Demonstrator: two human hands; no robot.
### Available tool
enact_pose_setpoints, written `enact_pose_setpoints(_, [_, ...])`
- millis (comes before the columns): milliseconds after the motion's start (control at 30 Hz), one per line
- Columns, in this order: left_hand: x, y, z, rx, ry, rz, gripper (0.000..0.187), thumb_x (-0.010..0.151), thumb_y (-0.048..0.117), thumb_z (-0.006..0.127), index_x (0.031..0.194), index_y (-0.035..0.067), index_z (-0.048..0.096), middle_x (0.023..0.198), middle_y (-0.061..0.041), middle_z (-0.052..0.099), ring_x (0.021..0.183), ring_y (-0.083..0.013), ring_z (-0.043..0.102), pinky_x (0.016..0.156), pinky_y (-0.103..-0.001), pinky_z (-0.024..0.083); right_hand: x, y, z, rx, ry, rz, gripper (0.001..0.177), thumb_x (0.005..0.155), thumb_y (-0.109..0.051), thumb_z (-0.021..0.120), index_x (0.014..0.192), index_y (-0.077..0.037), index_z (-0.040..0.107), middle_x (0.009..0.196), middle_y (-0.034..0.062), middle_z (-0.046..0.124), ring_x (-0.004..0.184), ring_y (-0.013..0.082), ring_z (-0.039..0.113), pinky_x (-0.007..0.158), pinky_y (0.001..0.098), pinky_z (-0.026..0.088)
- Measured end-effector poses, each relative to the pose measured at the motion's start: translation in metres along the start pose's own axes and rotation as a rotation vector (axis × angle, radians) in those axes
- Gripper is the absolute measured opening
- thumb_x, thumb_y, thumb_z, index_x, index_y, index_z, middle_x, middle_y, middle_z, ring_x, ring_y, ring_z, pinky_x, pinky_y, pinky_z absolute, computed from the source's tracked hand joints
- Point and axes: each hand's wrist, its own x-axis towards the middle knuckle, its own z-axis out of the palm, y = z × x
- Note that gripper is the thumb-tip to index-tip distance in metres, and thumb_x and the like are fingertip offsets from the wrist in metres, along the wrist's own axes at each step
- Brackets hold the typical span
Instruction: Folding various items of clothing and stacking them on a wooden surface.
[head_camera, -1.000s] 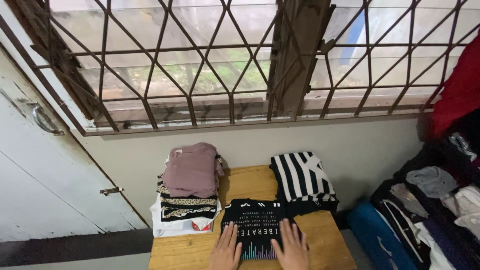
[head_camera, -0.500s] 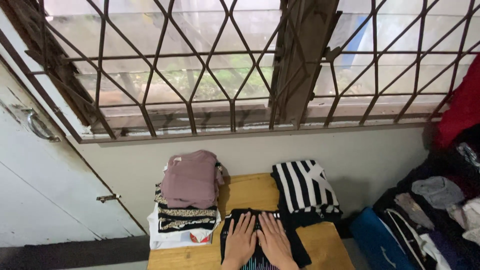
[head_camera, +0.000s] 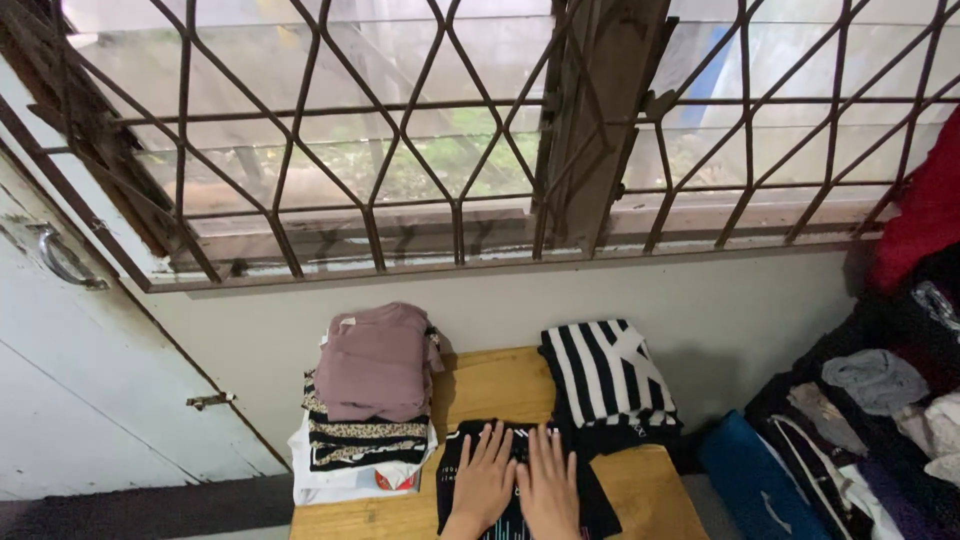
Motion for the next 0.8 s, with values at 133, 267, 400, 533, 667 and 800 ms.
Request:
enact_pose_setpoints(133, [0.006,-0.003,-0.016,-0.003,-0.204,-0.047,0.058,0.105,0.036,0.041,0.158,0.012,0.033,0.167,-0.008,0.027,0.155,-0.0262,0.021,0.123,-0.052,0.01,0.004,0.005,-0.003,-0.093,-0.066,-0.042,0.073,0.103,-0.057,0.022,0.162,-0.015,0.011,0.171,0.005,0.009,0.157,0.0239,0.003,0.123,0.0547,0.003])
enact_pose_setpoints(267, [-0.011,-0.011,-0.008,-0.029,-0.178,-0.163,0.065,0.103,0.043,0.043,0.159,0.015,0.027,0.167,-0.008,0.025,0.154,-0.0253,0.021,0.123,-0.049,0.011,-0.023,0.06,0.054,-0.367,0.571,-0.153,0.078,0.099,-0.065,0.022,0.159,-0.016,0.016,0.164,0.013,0.017,0.15,0.0306,0.007,0.115,0.0674,0.006])
enact_pose_setpoints(400, [-0.034,-0.012,-0.002,-0.012,-0.2,-0.229,0.068,0.102,0.046,0.044,0.159,0.015,0.026,0.167,-0.009,0.024,0.153,-0.0258,0.02,0.122,-0.05,0.012,-0.056,0.049,0.068,-0.297,0.538,0.007,0.075,0.096,-0.066,0.023,0.155,-0.02,0.021,0.161,0.0186,0.02,0.15,0.0339,0.009,0.114,0.0716,0.008])
enact_pose_setpoints(533, [-0.076,-0.021,0.023,0.127,-0.022,-0.207,0.077,0.095,0.047,0.047,0.158,0.009,0.028,0.165,-0.015,0.027,0.151,-0.0304,0.025,0.117,-0.058,0.018,-0.07,0.033,0.068,-0.235,0.362,0.113,0.08,0.094,-0.072,0.03,0.155,-0.021,0.027,0.16,0.0221,0.021,0.151,0.0384,0.01,0.112,0.0678,0.01])
enact_pose_setpoints(667, [-0.112,-0.035,0.081,0.333,0.668,0.03,0.071,0.093,0.05,0.04,0.15,0.007,0.044,0.154,-0.018,0.041,0.14,-0.0309,0.039,0.108,-0.063,0.025,-0.047,0.009,-0.025,-0.179,-0.347,0.074,0.083,0.096,-0.073,0.036,0.161,-0.023,0.023,0.168,0.0145,0.014,0.156,0.0347,0.007,0.123,0.0615,0.009])
enact_pose_setpoints(800, [-0.119,-0.039,0.079,0.332,0.583,0.195,0.071,0.098,0.056,0.044,0.151,0.008,0.046,0.156,-0.015,0.044,0.144,-0.0284,0.04,0.111,-0.063,0.025,-0.031,-0.001,-0.053,-0.154,-0.293,0.012,0.081,0.097,-0.069,0.038,0.16,-0.021,0.022,0.167,0.0143,0.015,0.155,0.0361,0.01,0.122,0.0625,0.011])
